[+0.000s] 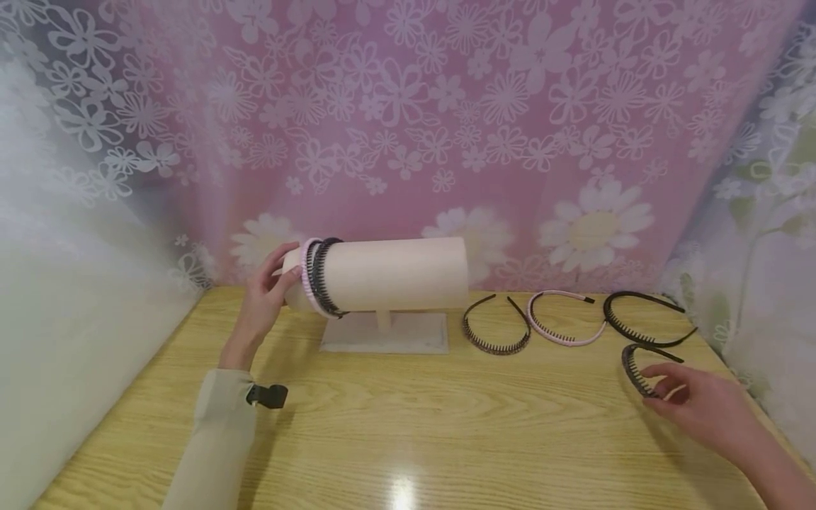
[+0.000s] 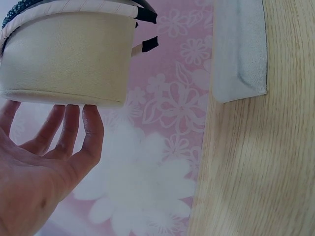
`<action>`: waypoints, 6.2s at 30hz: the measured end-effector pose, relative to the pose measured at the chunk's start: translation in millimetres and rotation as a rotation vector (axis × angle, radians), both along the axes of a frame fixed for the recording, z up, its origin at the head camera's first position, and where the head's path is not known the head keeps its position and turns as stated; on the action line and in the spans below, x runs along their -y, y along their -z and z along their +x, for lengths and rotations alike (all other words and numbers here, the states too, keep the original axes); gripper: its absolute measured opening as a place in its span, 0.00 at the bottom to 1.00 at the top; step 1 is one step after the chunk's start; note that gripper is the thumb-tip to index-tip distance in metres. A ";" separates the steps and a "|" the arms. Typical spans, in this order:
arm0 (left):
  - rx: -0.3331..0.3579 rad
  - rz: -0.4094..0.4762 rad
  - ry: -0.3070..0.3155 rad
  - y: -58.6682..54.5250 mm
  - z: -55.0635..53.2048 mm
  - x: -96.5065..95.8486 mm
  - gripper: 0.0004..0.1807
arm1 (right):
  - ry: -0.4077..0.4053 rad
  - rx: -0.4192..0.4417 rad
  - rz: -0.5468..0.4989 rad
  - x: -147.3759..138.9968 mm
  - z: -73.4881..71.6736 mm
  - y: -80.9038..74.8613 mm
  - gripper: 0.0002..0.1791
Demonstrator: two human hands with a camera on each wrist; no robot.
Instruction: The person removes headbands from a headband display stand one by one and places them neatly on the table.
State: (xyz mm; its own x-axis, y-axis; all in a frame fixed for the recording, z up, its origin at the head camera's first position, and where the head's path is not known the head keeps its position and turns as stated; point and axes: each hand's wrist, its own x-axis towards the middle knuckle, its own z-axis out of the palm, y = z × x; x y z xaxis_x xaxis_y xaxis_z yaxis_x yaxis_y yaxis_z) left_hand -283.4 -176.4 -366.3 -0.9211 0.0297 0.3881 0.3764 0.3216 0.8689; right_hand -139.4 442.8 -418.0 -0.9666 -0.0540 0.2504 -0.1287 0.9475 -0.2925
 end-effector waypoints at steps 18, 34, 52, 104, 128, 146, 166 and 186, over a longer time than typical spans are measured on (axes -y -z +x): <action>-0.009 0.001 -0.006 0.2 0.8 -0.8 0.25 | 0.001 0.224 0.084 -14.5 -13.9 5.9 0.16; -0.024 -0.007 -0.010 0.5 0.4 -0.3 0.25 | -0.026 0.194 0.100 -23.2 -22.5 7.9 0.14; -0.023 -0.008 -0.018 0.0 0.2 -0.3 0.24 | -0.003 0.201 0.076 -27.3 -25.0 9.9 0.14; -0.003 0.002 -0.010 0.1 -0.1 0.0 0.27 | -0.111 -0.369 -0.171 65.7 -29.5 -31.9 0.31; -0.007 0.016 -0.008 -1.4 -1.7 -0.8 0.25 | -0.350 -0.555 -0.190 129.5 -51.3 -75.3 0.41; -0.013 0.024 0.005 1.2 -2.5 0.1 0.25 | -0.529 -0.590 -0.222 169.8 -72.4 -98.1 0.36; -0.001 0.027 0.013 1.1 -1.1 -0.1 0.25 | -0.603 -0.602 -0.236 220.8 -91.3 -110.2 0.34; 0.014 -0.065 0.132 -5.7 -11.0 11.6 0.26 | -0.696 -0.496 -0.197 298.3 -120.4 -121.4 0.31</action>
State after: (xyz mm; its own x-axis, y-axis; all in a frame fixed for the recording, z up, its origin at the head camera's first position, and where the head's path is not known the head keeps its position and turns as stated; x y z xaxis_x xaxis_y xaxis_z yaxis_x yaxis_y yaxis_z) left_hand -294.4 -188.0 -360.6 -0.9130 0.1755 0.3684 0.4070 0.3262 0.8532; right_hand -259.8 144.5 -296.6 -0.5075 -0.5028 0.6998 -0.8146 0.5447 -0.1994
